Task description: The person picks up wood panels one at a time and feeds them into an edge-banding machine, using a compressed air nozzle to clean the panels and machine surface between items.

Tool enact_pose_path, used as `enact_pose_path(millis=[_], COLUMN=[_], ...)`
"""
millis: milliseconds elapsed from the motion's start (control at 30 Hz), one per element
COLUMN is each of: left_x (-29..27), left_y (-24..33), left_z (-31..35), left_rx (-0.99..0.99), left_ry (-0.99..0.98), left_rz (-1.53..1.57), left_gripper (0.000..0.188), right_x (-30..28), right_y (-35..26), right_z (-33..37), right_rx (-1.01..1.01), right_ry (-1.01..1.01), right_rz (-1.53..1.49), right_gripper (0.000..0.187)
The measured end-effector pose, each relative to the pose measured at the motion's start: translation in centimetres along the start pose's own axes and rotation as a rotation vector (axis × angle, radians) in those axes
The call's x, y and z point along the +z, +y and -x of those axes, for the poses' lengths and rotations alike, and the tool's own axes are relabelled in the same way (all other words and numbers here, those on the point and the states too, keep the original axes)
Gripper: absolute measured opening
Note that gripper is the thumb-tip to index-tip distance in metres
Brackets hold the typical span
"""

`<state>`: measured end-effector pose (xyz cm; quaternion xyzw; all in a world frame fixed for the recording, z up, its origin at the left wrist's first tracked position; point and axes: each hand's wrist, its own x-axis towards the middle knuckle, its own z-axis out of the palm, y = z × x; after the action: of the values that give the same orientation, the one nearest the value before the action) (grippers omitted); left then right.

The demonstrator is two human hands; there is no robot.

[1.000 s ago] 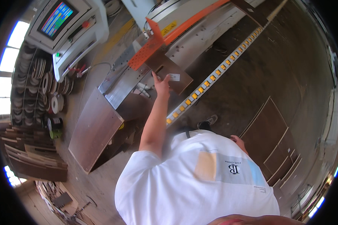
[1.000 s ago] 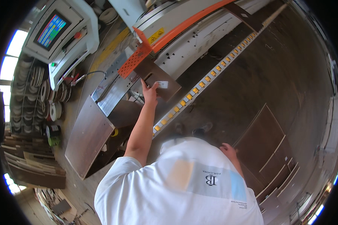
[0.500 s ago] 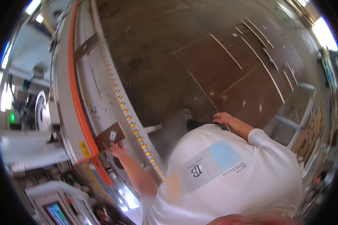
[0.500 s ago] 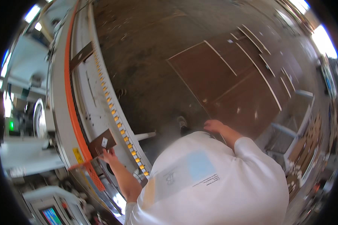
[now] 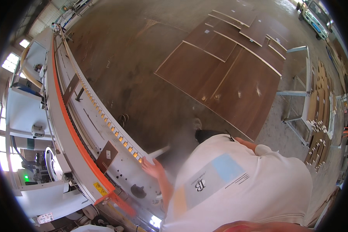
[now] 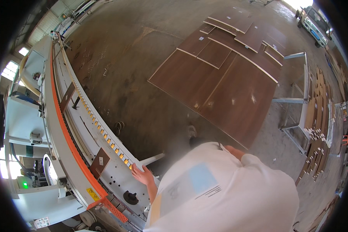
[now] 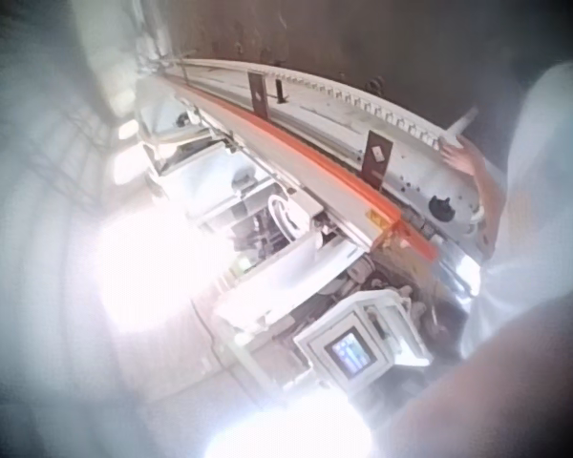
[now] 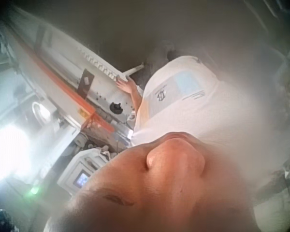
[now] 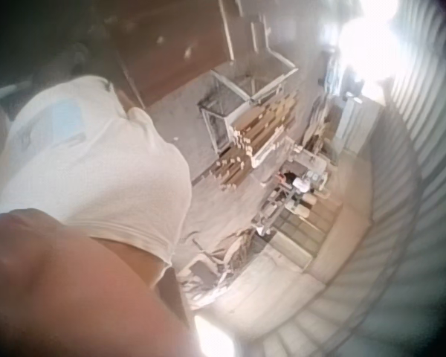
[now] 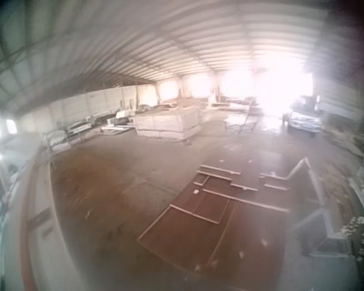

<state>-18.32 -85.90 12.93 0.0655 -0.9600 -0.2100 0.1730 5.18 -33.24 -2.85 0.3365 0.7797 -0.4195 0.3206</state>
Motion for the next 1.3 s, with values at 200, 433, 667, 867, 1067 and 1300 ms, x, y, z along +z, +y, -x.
enact_pose_path(millis=[200,433,667,867,1067,1300], left_x=[-0.3,0.3,14.4,23.3,15.8,31.9], left_y=[-0.8,2.0,-0.2,7.1,26.5,27.4], left_z=[0.2,0.1,0.9,-3.6,-9.1,-13.3], left_rx=[-0.011,0.109,-0.177,0.070,0.177,0.362], left_ry=[-0.084,-0.019,-0.803,-1.198,-1.286,-1.664], left_rz=[0.007,-0.089,0.263,0.205,0.162,-0.035], left_gripper=[0.057,0.054,0.041,0.041,0.036,0.033], right_x=[-0.3,-1.3,-3.6,-7.9,-14.2,-18.8], right_y=[-2.9,-6.6,-6.5,-5.0,-9.7,-7.6], right_z=[-4.4,-10.3,-15.5,-19.5,-16.0,-15.5], right_rx=[-0.046,-0.047,-0.048,-0.358,0.121,0.393], right_ry=[0.013,0.083,0.094,0.120,0.179,0.285], right_rz=[-0.010,-0.043,-0.043,0.040,-0.466,-0.509], right_gripper=[0.041,0.041,0.042,0.040,0.034,0.040])
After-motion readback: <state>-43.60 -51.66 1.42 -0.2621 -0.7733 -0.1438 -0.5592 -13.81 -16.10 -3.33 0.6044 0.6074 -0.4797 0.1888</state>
